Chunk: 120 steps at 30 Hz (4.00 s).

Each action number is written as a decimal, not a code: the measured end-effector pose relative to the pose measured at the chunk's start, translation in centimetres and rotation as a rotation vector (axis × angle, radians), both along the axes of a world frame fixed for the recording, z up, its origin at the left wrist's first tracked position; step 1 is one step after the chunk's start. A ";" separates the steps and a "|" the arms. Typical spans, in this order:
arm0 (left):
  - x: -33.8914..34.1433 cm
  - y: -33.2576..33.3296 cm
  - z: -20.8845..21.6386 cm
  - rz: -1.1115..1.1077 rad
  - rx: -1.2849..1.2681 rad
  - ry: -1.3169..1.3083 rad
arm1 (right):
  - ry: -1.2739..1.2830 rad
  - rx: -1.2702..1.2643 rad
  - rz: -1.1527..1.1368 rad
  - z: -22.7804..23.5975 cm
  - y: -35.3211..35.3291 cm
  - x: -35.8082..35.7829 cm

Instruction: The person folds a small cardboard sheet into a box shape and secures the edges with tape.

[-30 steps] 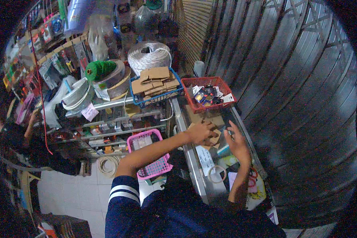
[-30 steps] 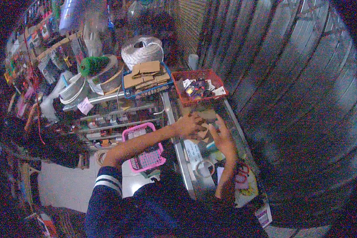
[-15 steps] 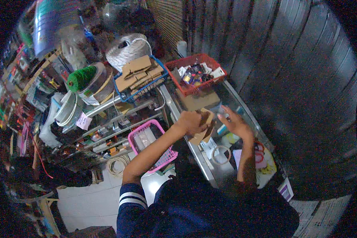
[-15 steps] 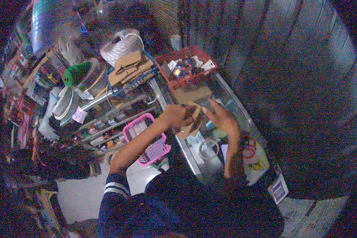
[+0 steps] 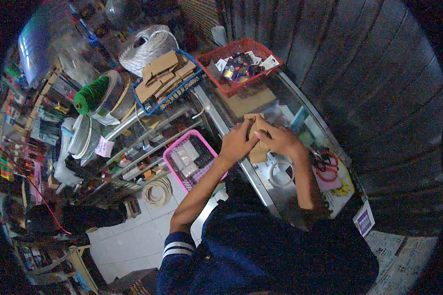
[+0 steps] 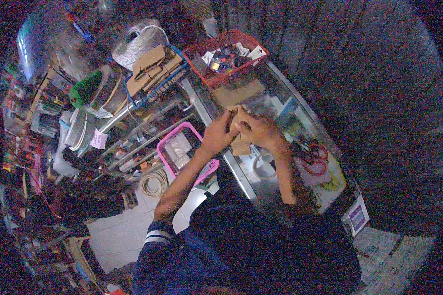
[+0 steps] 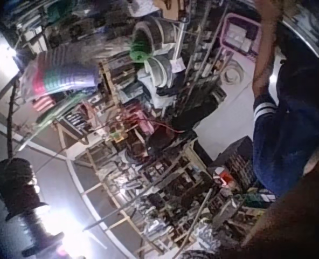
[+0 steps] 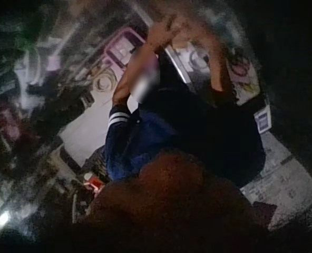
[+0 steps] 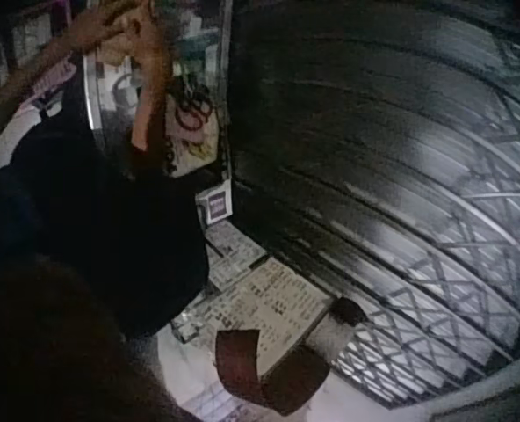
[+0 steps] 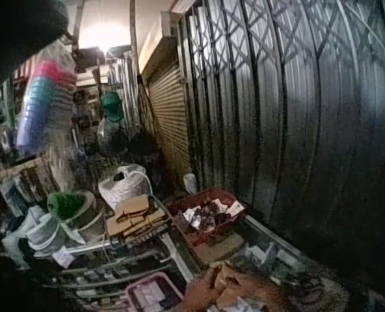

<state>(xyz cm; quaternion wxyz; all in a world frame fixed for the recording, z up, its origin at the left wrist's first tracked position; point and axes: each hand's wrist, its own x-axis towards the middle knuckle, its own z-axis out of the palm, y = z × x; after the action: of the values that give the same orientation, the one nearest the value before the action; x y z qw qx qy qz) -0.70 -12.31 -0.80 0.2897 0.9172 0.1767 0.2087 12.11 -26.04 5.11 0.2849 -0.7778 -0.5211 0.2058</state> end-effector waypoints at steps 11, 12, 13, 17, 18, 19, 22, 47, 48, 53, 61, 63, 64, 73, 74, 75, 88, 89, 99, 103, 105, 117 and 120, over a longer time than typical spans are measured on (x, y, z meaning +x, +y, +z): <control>0.3 4.0 1.1 -0.224 0.159 -0.002 | 0.016 -0.046 -0.090 1.4 0.6 -0.6; 0.6 4.5 0.8 -0.248 0.196 -0.105 | 0.028 -0.043 -0.095 1.5 0.9 -0.7; 0.7 4.9 0.6 -0.271 0.234 -0.207 | 0.027 -0.033 -0.105 1.7 0.8 -0.9; 1.7 5.5 -3.6 -0.256 0.236 -0.229 | 0.054 -0.030 -0.099 2.1 1.1 -1.5; 2.0 5.6 -3.5 -0.305 0.190 -0.163 | 0.096 -0.020 -0.105 2.0 1.1 -1.5; 2.1 5.6 -3.4 -0.308 0.184 -0.168 | 0.137 -0.010 -0.108 1.8 1.1 -1.4; 1.9 5.3 -3.2 -0.290 0.168 -0.203 | 0.148 0.112 -0.084 0.6 1.1 -1.3; 2.0 5.0 -2.3 -0.213 0.115 -0.193 | 0.103 -0.061 -0.164 -0.1 1.3 0.0; 1.9 5.1 -2.5 -0.219 0.115 -0.203 | 0.087 -0.078 -0.167 -0.2 1.5 0.0; 2.1 5.7 -3.0 -0.249 0.031 -0.289 | 0.098 0.014 -0.127 -0.4 1.7 -0.3; 1.9 5.5 -2.1 -0.262 -0.008 -0.246 | 0.016 0.094 -0.072 -0.7 1.4 -0.1; 2.0 5.8 -2.2 -0.307 0.053 -0.201 | 0.045 0.007 -0.090 -0.7 1.0 0.2; 1.9 5.9 -2.5 -0.317 0.074 -0.189 | -0.028 0.052 -0.049 -1.1 0.8 0.6; 2.2 5.4 -1.8 -0.326 0.129 -0.135 | -0.183 -0.106 -0.155 3.1 -1.6 1.5; 2.3 5.4 -1.7 -0.327 0.134 -0.146 | -0.192 -0.095 -0.173 3.7 -2.1 1.3; 2.2 5.3 -1.7 -0.329 0.138 -0.146 | -0.190 -0.085 -0.192 4.4 -2.3 0.6; 1.7 5.0 -2.2 -0.298 0.161 -0.178 | -0.165 -0.391 -0.154 1.5 -12.4 -5.8; 1.7 5.0 -2.4 -0.292 0.178 -0.180 | -0.145 -0.343 -0.131 0.5 -12.9 -6.5; 1.0 4.4 -2.0 -0.206 -0.029 -0.322 | -0.115 0.051 -0.194 -4.6 -14.7 -7.9; -0.7 1.8 -0.4 0.044 -0.159 -0.544 | -0.080 0.290 -0.243 -1.0 -14.4 -10.1; -2.5 0.0 0.5 0.159 -0.232 -0.575 | 0.020 0.325 -0.297 0.9 -14.8 -11.7; -18.9 -11.8 10.0 -0.068 -0.968 -0.183 | -0.242 0.533 0.020 5.1 -15.4 -18.3; -21.5 -12.0 10.3 -0.067 -0.986 -0.245 | -0.177 0.578 0.074 5.7 -15.1 -19.5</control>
<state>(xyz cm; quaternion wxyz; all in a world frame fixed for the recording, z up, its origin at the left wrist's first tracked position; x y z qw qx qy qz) -22.23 -24.27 9.49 0.7134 0.6452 0.1895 0.1970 -7.35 -41.17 10.80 0.4402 -0.6598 -0.6090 -0.0095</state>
